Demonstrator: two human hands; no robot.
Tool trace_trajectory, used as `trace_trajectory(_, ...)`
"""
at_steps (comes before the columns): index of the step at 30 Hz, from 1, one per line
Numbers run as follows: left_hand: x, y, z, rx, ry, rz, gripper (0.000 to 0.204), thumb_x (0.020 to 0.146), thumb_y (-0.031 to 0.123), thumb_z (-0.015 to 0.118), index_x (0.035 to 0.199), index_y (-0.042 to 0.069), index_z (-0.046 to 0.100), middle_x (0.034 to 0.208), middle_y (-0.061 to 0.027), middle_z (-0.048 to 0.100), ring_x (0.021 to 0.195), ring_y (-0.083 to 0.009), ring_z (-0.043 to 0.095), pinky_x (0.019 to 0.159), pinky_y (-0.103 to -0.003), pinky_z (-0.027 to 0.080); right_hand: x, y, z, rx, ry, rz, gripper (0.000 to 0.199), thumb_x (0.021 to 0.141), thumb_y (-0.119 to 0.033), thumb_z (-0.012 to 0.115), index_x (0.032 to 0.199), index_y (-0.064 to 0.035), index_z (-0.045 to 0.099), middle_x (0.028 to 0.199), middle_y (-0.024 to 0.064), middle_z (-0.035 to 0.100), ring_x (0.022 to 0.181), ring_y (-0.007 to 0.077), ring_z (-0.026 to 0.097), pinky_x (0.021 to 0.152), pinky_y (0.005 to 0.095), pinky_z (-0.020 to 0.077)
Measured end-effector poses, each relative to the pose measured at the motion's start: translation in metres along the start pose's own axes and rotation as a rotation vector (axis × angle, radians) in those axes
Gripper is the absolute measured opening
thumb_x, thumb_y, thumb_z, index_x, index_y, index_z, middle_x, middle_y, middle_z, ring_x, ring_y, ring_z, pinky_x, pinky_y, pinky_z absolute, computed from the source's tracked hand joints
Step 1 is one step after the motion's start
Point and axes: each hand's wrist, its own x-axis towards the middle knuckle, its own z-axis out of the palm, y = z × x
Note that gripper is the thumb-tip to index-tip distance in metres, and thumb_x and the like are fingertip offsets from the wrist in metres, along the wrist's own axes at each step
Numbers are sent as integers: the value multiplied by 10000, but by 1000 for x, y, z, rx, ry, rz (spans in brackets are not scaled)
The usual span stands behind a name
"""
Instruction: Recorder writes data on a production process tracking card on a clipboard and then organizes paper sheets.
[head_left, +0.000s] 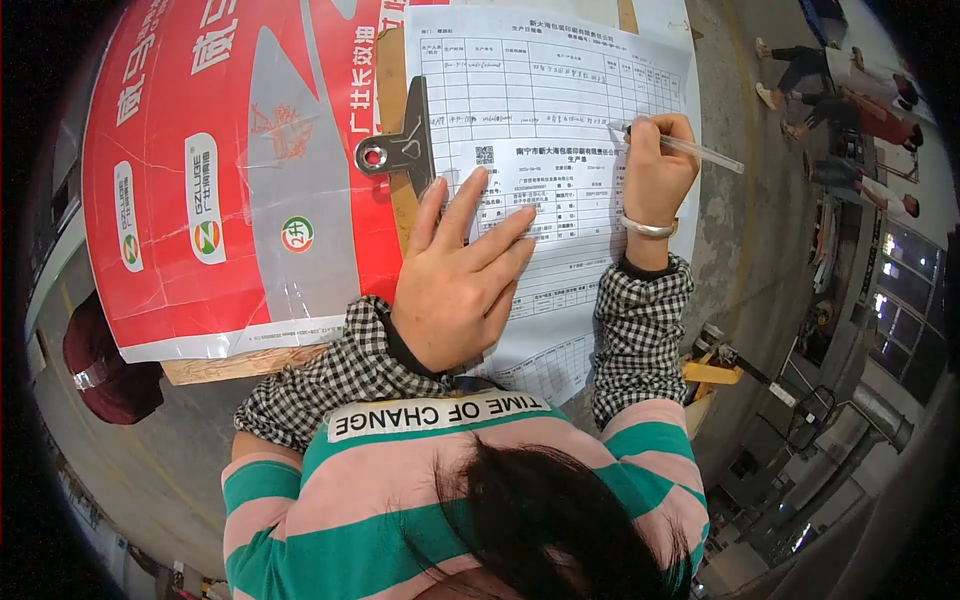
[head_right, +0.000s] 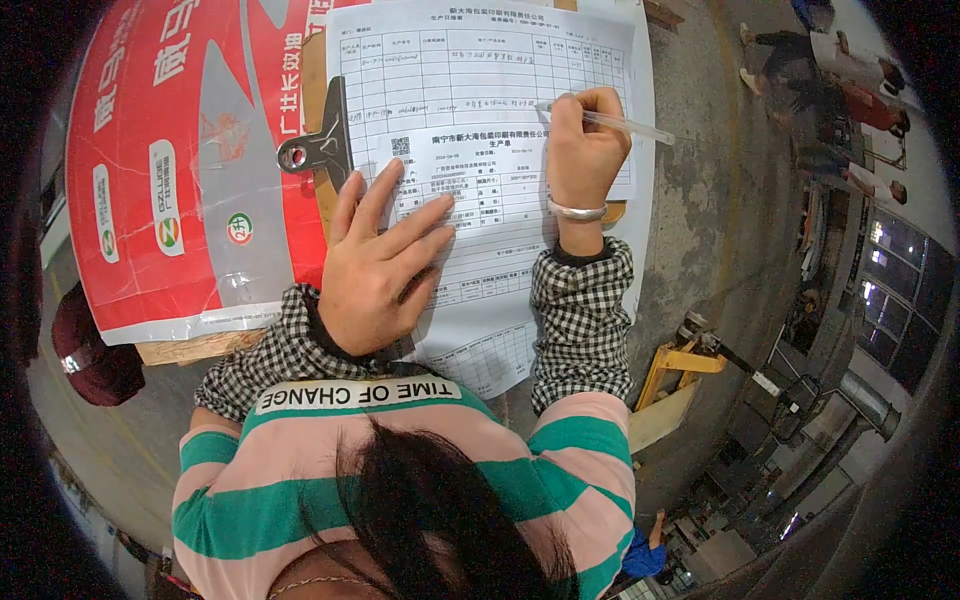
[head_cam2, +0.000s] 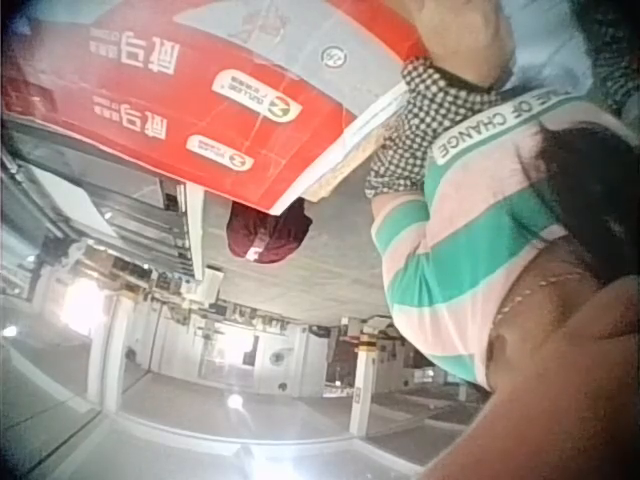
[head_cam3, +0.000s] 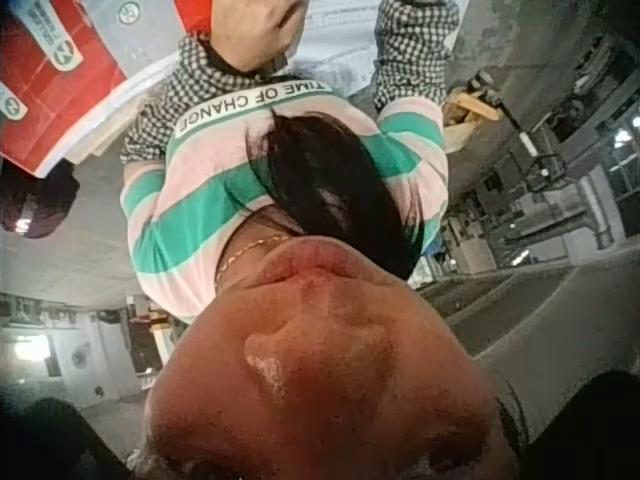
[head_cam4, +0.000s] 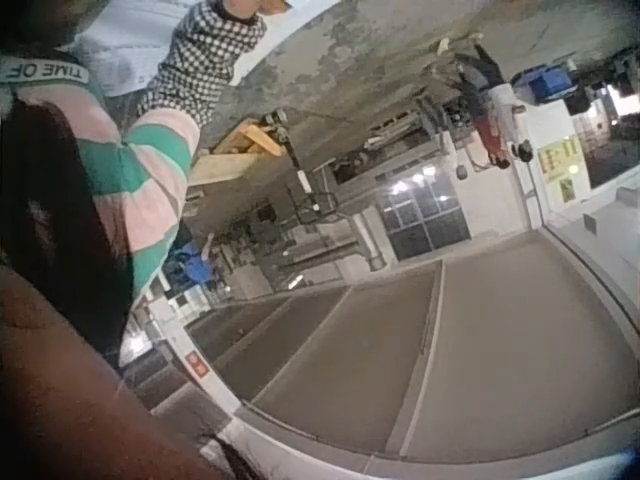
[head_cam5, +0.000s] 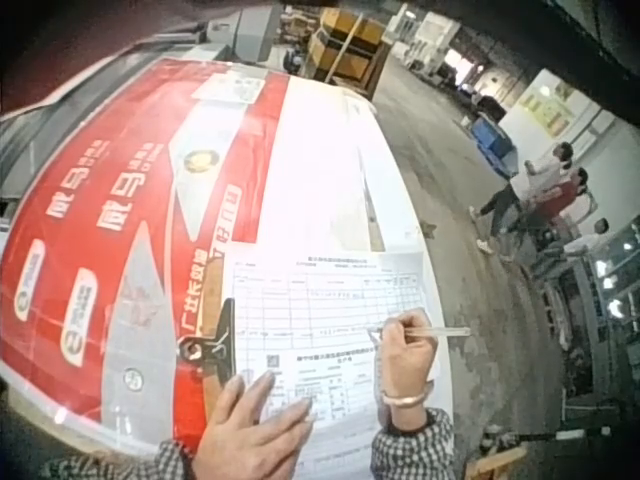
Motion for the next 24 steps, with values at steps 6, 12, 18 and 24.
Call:
trace_trajectory(6, 0, 0, 0, 1, -2, -5, 267, 697, 89, 608, 959, 44, 625, 1172, -51, 548, 1226, -375, 352, 1030, -542, 192, -1, -1, 1, 14, 0, 22, 113, 768, -28, 555, 677, 3, 497, 593, -15, 494, 533, 43, 399, 467, 210, 321)
trace_trajectory(12, -2, -2, 1, 7, -9, -9, 322, 658, 95, 639, 979, 63, 624, 1200, -36, 539, 1239, -369, 341, 1033, -538, 177, 1, 3, -1, 85, 22, 107, 117, 772, -40, 565, 679, -1, 506, 604, -13, 502, 535, 43, 399, 472, 208, 323)
trace_trajectory(18, -2, -3, 2, 8, -26, -4, 390, 620, 105, 673, 1006, 79, 622, 1232, -20, 528, 1255, -365, 324, 1039, -536, 156, 3, 4, -4, 78, 1, 123, 119, 778, -58, 586, 697, -3, 517, 615, -13, 512, 542, 40, 401, 484, 203, 329)
trace_trajectory(24, -2, -2, 2, 12, -34, -4, 397, 622, 99, 672, 1014, 78, 618, 1231, -23, 527, 1257, -368, 320, 1039, -537, 154, 3, 6, -9, 56, -49, 123, 126, 777, -63, 600, 701, -4, 519, 616, -16, 515, 547, 39, 411, 484, 201, 330)
